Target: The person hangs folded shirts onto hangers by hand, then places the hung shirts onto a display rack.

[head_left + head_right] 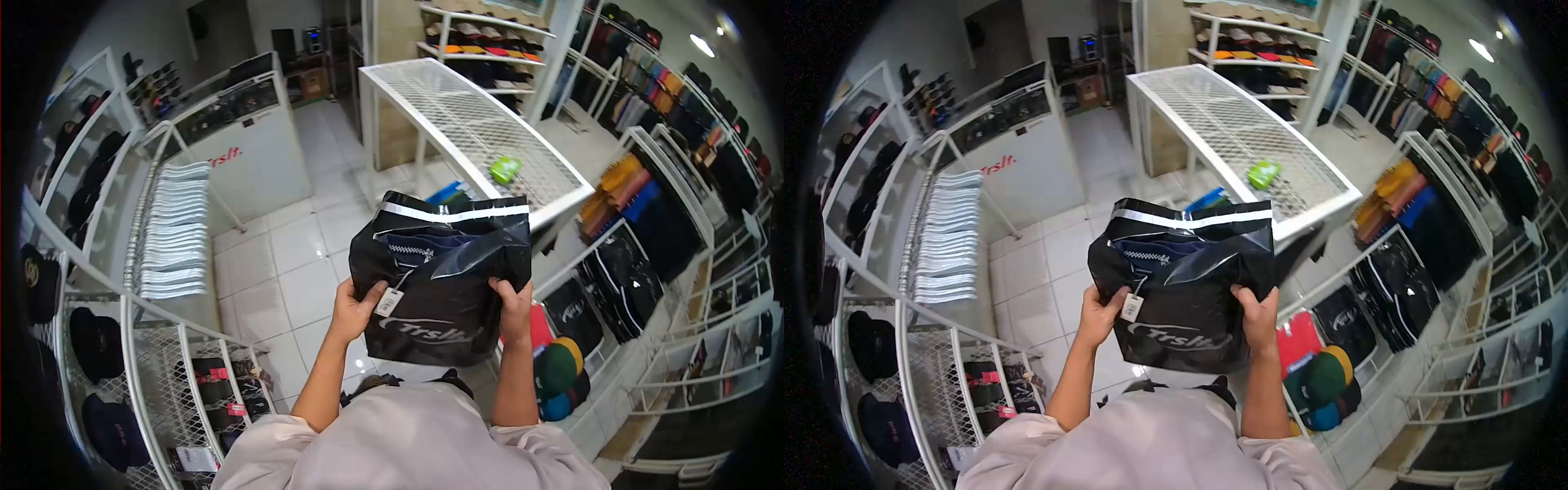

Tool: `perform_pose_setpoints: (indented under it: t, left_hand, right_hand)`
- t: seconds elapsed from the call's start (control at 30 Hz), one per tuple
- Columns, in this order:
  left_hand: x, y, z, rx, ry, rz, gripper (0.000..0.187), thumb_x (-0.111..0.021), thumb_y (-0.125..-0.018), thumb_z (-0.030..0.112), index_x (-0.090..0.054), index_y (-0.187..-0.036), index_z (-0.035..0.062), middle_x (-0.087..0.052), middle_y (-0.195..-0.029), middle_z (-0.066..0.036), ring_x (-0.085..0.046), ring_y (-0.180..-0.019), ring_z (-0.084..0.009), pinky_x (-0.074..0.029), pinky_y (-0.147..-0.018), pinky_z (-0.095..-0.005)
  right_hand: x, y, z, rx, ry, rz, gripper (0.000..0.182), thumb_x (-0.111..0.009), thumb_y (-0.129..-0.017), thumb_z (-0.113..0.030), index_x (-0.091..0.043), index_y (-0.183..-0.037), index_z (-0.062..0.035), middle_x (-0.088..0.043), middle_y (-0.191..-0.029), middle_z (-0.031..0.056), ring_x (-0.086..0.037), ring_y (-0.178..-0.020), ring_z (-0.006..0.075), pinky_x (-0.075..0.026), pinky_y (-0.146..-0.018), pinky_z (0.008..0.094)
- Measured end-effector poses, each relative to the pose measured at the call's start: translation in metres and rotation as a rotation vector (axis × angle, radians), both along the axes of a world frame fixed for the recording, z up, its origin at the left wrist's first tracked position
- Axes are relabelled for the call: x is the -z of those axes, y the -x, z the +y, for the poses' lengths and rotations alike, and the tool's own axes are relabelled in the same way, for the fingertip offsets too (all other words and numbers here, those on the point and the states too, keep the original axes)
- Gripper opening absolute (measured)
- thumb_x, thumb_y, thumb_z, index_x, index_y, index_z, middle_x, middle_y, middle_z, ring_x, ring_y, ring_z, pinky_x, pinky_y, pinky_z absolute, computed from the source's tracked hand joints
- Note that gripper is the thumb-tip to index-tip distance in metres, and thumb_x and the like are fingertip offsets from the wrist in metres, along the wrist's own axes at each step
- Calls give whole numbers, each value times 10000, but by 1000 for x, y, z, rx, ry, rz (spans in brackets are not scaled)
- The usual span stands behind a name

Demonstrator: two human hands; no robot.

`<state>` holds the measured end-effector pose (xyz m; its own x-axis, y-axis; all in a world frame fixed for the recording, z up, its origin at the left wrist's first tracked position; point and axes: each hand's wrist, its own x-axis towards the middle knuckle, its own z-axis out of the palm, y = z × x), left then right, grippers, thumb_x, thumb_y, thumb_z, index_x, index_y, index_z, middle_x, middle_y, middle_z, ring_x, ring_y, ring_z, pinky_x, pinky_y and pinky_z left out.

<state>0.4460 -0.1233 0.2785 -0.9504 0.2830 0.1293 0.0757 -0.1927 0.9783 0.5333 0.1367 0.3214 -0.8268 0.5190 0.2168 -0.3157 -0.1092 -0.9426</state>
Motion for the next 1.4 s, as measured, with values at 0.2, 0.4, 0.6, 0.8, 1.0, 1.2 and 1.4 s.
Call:
perform_pose_setpoints:
  t: [0.2,0.4,0.6,0.8,1.0,1.2,1.4]
  left_hand:
    - [-29,53,-51,-138,13,132,188,-721,-942,59,-685,-1103,-30,-733,-1007,-46,-643,-885,-101,-522,-822,-270]
    - [-37,124,-50,-210,-22,188,197,-714,-934,24,-678,-1119,-33,-730,-1007,-50,-642,-891,-103,-518,-828,-264]
    - [-25,215,-23,-274,1,147,157,-695,-941,19,-621,-1075,-14,-709,-1018,-50,-634,-929,-109,-501,-872,-270]
    - [-36,315,-3,-237,20,172,179,-679,-954,25,-627,-1122,-11,-703,-1072,-48,-624,-987,-115,-478,-923,-275]
    - [-48,394,28,-185,-54,203,193,-657,-984,47,-612,-1159,-20,-693,-1081,-48,-614,-1001,-117,-470,-931,-273]
    - [-74,484,83,-176,13,393,117,-668,-981,82,-638,-1023,-23,-661,-923,-21,-573,-871,-101,-469,-819,-266]
    - [-140,577,154,-38,183,714,189,-705,-909,86,-671,-1035,-50,-715,-888,-162,-661,-811,-192,-512,-779,-330]
  right_hand:
    - [0,68,-34,-193,-88,31,172,-678,-869,-27,-714,-1030,24,-707,-940,-7,-614,-842,95,-490,-795,275]
    - [-3,134,-45,-187,-173,29,165,-715,-932,-59,-706,-1077,20,-720,-993,9,-615,-883,86,-502,-818,273]
    - [16,227,-32,-80,-223,33,250,-732,-911,-49,-668,-1144,15,-703,-1053,25,-625,-960,116,-490,-902,284]
    - [-8,322,-4,-62,-294,104,292,-701,-912,-24,-635,-1189,38,-713,-1028,66,-641,-952,144,-504,-895,305]
    - [-5,385,28,-84,-248,82,246,-674,-933,-4,-644,-1173,37,-702,-1069,47,-627,-985,121,-498,-905,289]
    - [-18,419,46,73,-165,140,195,-640,-970,-25,-648,-1156,32,-693,-1040,45,-600,-966,110,-477,-883,269]
    - [-22,446,54,385,-142,33,195,-670,-965,-75,-661,-1130,29,-704,-1048,44,-615,-949,108,-486,-881,275]
